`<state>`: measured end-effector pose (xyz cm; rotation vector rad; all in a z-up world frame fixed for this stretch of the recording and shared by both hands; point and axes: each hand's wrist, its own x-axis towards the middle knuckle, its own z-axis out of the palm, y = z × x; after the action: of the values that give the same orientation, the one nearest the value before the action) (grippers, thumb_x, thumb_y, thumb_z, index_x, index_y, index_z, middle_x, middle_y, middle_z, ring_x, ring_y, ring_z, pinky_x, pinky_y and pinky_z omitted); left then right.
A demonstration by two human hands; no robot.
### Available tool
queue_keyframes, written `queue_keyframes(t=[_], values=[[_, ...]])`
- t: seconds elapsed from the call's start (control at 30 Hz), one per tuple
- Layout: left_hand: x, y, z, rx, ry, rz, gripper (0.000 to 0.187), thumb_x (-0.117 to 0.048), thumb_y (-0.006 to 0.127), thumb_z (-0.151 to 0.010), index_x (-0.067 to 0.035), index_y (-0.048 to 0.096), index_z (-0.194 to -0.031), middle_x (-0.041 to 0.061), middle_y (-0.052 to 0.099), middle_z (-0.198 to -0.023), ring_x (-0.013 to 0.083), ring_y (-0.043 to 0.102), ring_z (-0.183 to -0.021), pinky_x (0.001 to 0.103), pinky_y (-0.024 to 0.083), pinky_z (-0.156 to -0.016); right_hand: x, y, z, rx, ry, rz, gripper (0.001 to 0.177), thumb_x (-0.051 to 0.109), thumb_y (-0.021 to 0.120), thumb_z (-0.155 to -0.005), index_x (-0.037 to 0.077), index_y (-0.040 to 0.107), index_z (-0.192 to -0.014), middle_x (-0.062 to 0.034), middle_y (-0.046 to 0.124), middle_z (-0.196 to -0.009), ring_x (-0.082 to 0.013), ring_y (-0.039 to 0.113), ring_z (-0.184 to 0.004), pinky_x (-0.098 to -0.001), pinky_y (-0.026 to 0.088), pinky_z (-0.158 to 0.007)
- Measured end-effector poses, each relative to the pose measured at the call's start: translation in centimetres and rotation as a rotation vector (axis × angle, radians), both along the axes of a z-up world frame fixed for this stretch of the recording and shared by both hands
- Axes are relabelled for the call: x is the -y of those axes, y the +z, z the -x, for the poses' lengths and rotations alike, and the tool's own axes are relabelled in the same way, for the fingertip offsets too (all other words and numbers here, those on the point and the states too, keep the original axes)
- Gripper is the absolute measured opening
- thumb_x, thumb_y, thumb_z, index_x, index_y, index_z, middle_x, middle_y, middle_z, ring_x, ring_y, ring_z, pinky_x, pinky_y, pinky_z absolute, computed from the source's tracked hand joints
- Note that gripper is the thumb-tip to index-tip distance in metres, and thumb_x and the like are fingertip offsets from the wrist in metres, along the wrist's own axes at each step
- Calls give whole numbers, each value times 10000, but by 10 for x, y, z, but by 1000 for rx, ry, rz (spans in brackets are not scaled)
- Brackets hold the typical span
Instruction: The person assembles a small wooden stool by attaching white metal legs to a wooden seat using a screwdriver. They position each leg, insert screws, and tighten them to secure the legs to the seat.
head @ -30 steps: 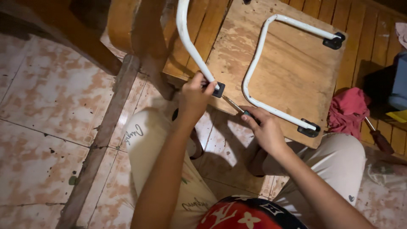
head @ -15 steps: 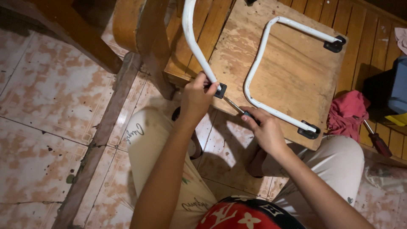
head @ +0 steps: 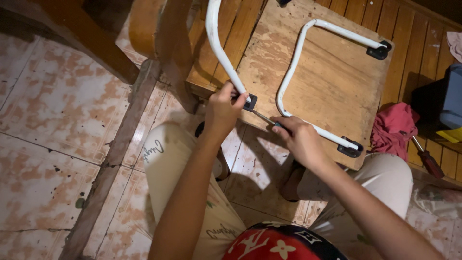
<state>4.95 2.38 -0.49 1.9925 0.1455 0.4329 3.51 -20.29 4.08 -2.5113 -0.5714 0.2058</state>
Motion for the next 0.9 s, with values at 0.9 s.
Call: queue_keyframes(t=[0.9], values=[[-5, 5, 2, 3, -62, 141, 228, -213, 747, -893, -50, 674, -1035, 139, 762, -873, 299, 761, -816, 388, 579, -703, -76, 106, -119, -332, 403, 384, 175, 186, 758, -850, 98, 740, -1000, -74, 755, -895, -218, 716, -816, -376, 565, -765]])
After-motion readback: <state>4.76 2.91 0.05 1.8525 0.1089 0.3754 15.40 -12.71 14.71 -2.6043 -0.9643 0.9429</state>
